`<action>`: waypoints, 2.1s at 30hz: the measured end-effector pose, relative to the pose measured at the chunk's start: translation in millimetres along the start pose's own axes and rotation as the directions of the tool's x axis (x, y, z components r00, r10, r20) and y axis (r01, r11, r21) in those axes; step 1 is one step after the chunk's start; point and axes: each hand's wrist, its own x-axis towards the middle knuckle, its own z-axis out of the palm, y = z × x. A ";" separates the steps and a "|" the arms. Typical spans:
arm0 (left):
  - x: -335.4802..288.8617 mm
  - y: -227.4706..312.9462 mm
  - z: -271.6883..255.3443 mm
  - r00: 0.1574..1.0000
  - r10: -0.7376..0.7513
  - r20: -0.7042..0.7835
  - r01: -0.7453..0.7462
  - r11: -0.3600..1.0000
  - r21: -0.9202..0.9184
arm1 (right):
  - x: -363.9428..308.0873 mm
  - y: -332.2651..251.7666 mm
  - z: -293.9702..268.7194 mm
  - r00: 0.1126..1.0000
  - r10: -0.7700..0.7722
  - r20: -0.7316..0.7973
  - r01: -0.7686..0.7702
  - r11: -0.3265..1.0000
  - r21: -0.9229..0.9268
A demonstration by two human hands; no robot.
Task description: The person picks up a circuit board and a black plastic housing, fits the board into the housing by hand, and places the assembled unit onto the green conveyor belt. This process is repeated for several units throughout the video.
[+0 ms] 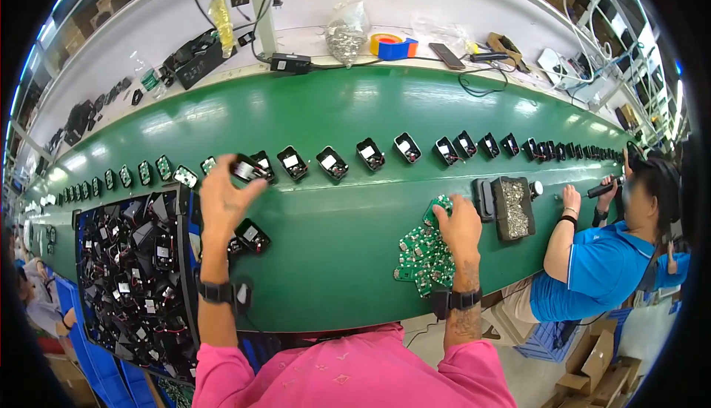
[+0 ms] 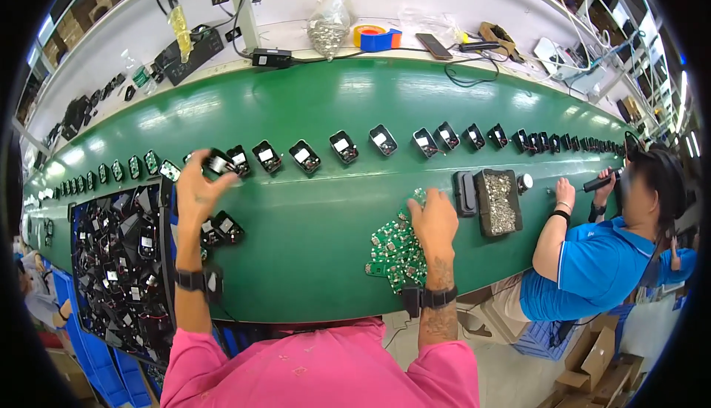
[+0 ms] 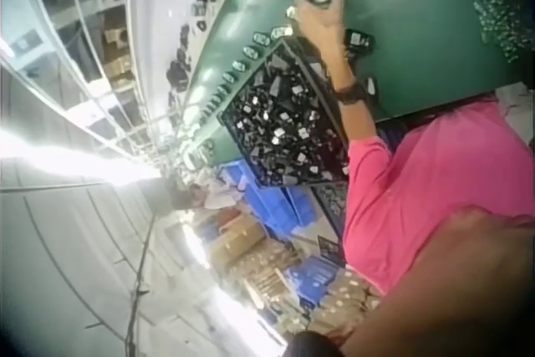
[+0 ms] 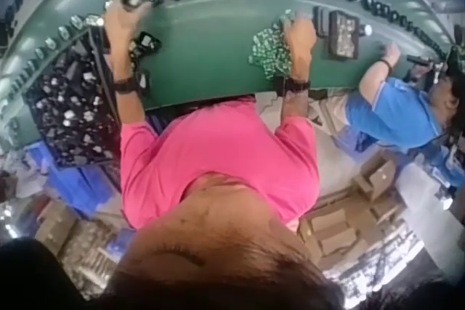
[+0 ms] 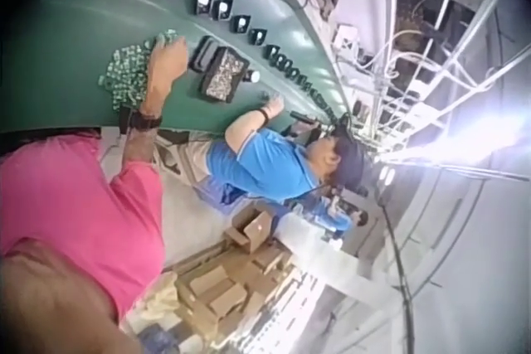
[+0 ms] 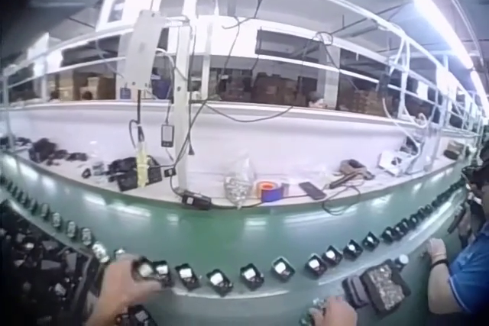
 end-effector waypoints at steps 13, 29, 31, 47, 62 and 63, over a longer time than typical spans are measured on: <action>-120.1 50.1 37.6 0.551 0.130 0.825 0.728 0.408 -0.551 | 15.0 8.3 3.2 0.970 -0.172 0.174 0.124 0.959 0.257; -142.3 46.4 53.4 0.853 0.052 0.520 0.474 0.343 -0.811 | -12.3 5.1 13.2 0.925 -0.212 0.314 -0.116 0.632 0.766; -146.4 42.0 60.4 0.887 0.021 0.461 0.424 0.354 -0.834 | -11.3 3.2 10.7 0.947 -0.227 0.228 0.019 0.745 0.666; -152.8 51.4 51.7 0.944 0.067 0.324 0.156 0.773 -0.615 | -96.3 -127.1 -6.3 0.776 -0.397 0.490 -0.263 0.503 0.823; -152.0 59.0 36.2 0.815 0.115 0.568 0.528 0.257 -0.809 | -99.7 -117.6 -1.5 0.774 -0.359 0.522 -0.251 0.582 0.773; -151.9 60.2 34.5 0.779 0.126 0.614 0.585 0.204 -0.785 | -99.8 -118.3 -2.9 0.775 -0.359 0.521 -0.251 0.582 0.774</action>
